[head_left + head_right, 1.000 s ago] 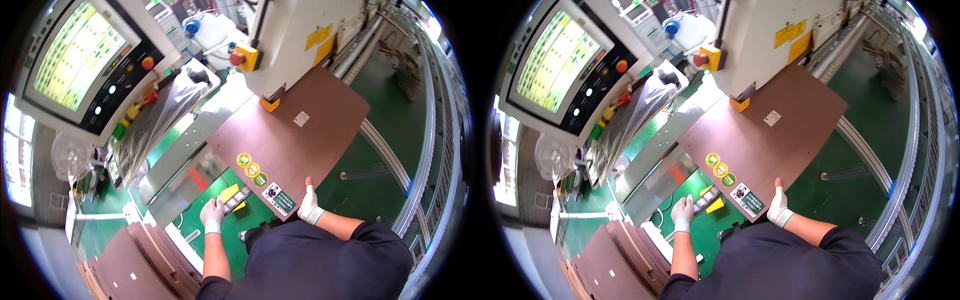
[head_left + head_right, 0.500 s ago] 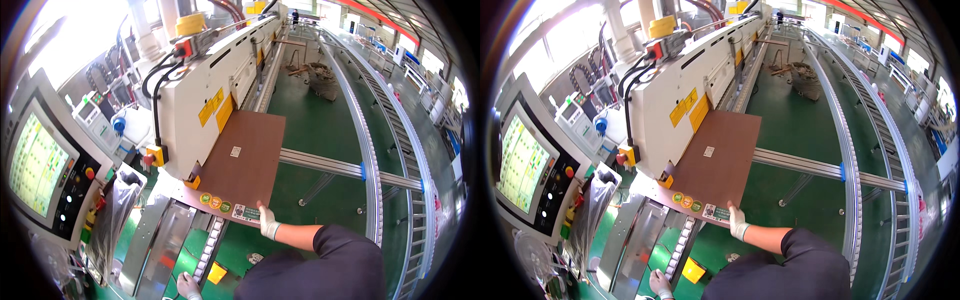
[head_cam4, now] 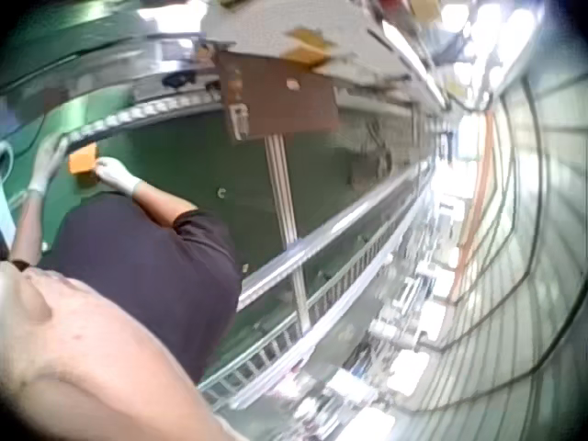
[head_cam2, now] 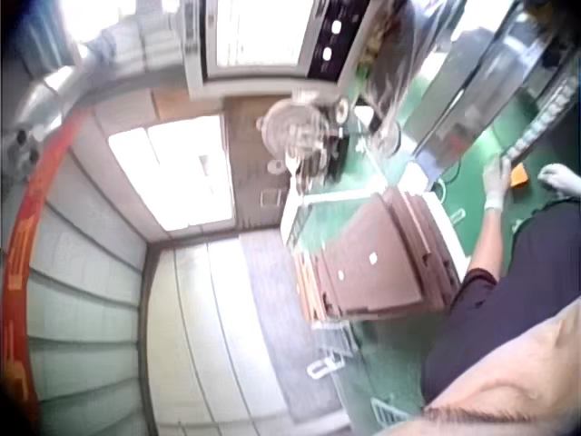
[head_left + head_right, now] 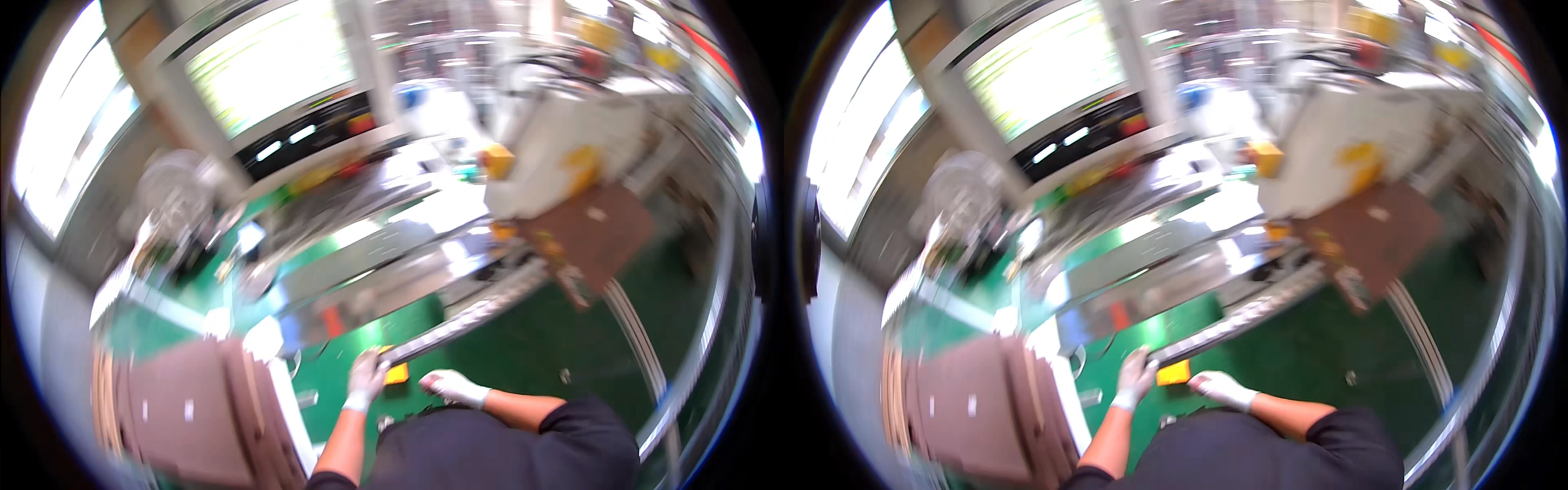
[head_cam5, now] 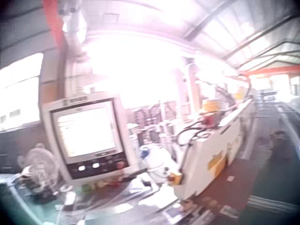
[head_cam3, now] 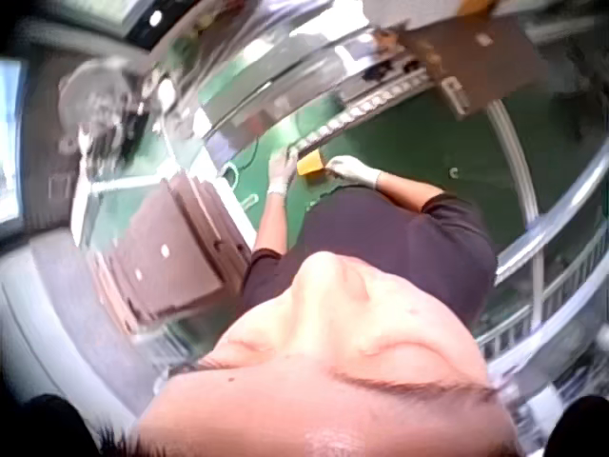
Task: The person picks up wood panels from a stack and feeds them into a processing machine one at a time, using their hands to align each panel with the machine's guide rail and pushing it through.
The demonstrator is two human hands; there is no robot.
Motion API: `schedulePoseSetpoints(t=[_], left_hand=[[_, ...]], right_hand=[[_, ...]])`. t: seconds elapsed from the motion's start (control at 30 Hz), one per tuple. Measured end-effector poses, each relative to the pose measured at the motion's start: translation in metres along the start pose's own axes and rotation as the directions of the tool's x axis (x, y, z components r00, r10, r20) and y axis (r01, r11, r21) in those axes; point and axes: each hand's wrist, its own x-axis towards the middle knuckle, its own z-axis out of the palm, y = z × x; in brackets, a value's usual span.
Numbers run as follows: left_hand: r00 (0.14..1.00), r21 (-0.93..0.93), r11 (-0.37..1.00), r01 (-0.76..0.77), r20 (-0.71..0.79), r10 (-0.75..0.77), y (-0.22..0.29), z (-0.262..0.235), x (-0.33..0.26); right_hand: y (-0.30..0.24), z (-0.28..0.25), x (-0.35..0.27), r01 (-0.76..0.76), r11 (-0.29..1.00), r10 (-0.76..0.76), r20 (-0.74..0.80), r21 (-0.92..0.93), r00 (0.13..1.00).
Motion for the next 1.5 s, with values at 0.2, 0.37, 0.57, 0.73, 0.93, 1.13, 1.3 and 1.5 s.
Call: schedulePoseSetpoints(t=[0.2, 0.37, 0.57, 0.73, 0.93, 1.13, 1.3, 1.5], left_hand=[[0.886, -0.208, 0.885, 0.417, -0.123, -0.446, -0.075, -0.066, -0.135], [0.235, -0.878, 0.334, 0.342, -0.264, -0.935, -0.181, -0.073, -0.302], [-0.105, -0.946, -0.005, -0.323, 0.041, -0.994, -0.192, -0.13, -0.373], [0.013, -0.917, -0.142, -0.373, 0.148, -0.989, -0.22, -0.17, -0.4], [-0.015, -0.985, -0.104, -0.137, 0.108, -0.994, -0.22, -0.169, -0.39], [0.335, -0.961, -0.24, -0.134, 0.184, -0.924, -0.159, -0.131, -0.373], [0.216, -0.929, -0.133, -0.346, 0.06, -0.975, -0.157, -0.163, -0.386], [0.087, -0.947, -0.02, -0.32, -0.008, -0.996, -0.191, -0.145, -0.372]], right_hand=[[-0.055, 0.048, 0.022, 0.396, 0.894, -0.337, -0.269, 0.209, 0.902], [-0.101, 0.061, 0.063, 0.575, 0.776, -0.63, -0.285, -0.259, 0.722], [-0.117, 0.07, 0.104, 0.149, 0.471, -0.567, -0.169, -0.869, 0.806], [-0.124, 0.113, 0.118, 0.106, 0.383, -0.532, -0.126, -0.918, 0.837], [-0.131, 0.152, 0.125, 0.123, 0.34, -0.523, -0.079, -0.932, 0.848], [-0.133, 0.152, 0.127, 0.075, 0.461, -0.46, -0.165, -0.884, 0.872], [-0.12, 0.15, 0.141, 0.143, 0.502, -0.425, -0.099, -0.853, 0.9], [-0.061, 0.213, 0.195, 0.242, 0.902, -0.144, 0.278, -0.359, 0.95]])
